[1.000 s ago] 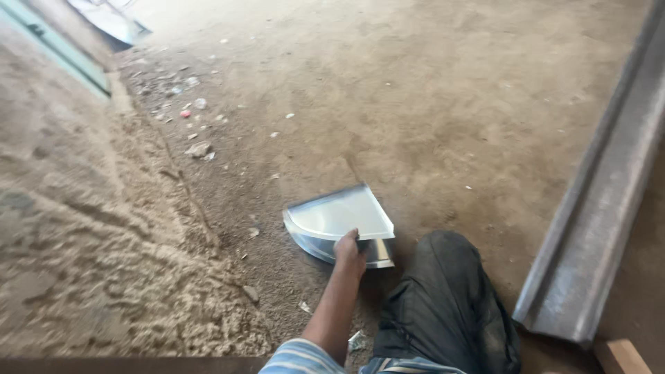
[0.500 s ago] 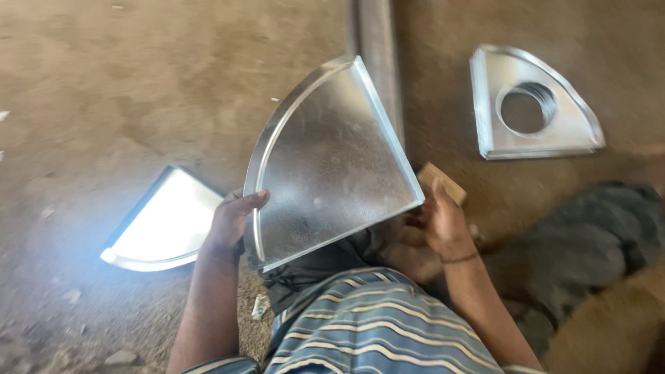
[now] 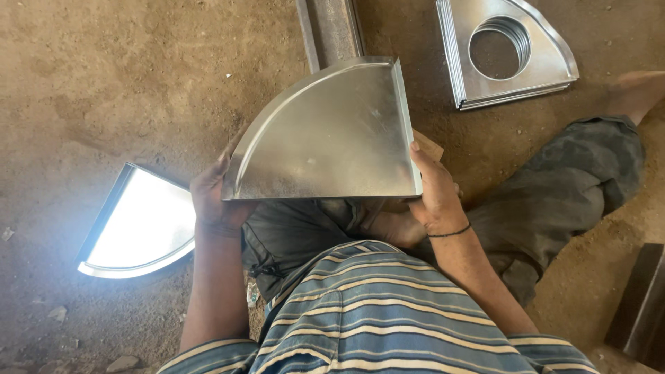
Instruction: The person sits on the floor and hammers sheet metal quarter-circle pieces with a round hole against a steel angle bar using a wooden mallet, bending and forming the edges. They reposition each piece, hammer along the edge, and set finished pieces on a stack beside them.
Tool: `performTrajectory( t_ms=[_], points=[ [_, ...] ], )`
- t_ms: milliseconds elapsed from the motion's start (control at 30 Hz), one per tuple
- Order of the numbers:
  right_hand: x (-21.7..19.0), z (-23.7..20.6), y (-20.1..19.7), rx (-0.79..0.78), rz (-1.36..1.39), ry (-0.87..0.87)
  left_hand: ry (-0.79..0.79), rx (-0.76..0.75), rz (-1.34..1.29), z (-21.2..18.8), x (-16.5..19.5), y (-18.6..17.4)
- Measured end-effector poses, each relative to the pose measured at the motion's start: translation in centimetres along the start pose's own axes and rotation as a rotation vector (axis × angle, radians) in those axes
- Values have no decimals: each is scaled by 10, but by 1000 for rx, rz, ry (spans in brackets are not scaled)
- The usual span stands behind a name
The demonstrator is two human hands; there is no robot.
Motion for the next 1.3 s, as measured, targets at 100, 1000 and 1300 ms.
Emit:
performTrajectory(
  t_ms=[100,1000,1300],
  points=[
    [-5,-8,15,-84,-38,16,-21,65,-25,0,-2,-8],
    [25,17,8,-107,-340,-159,761,-58,311,-3,53,108],
    [-13,81,26,196,-1376,-608,993,-207,860,23,16,186]
  ],
)
Point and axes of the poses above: each hand's wrist, its own z-axis towards the middle knuckle, its own y-axis out of the palm, x = y × z, the point moved 8 cm from there along z, towards the middle knuckle, and after that the axes turned 3 degrees about y, right-handed, at the moved point
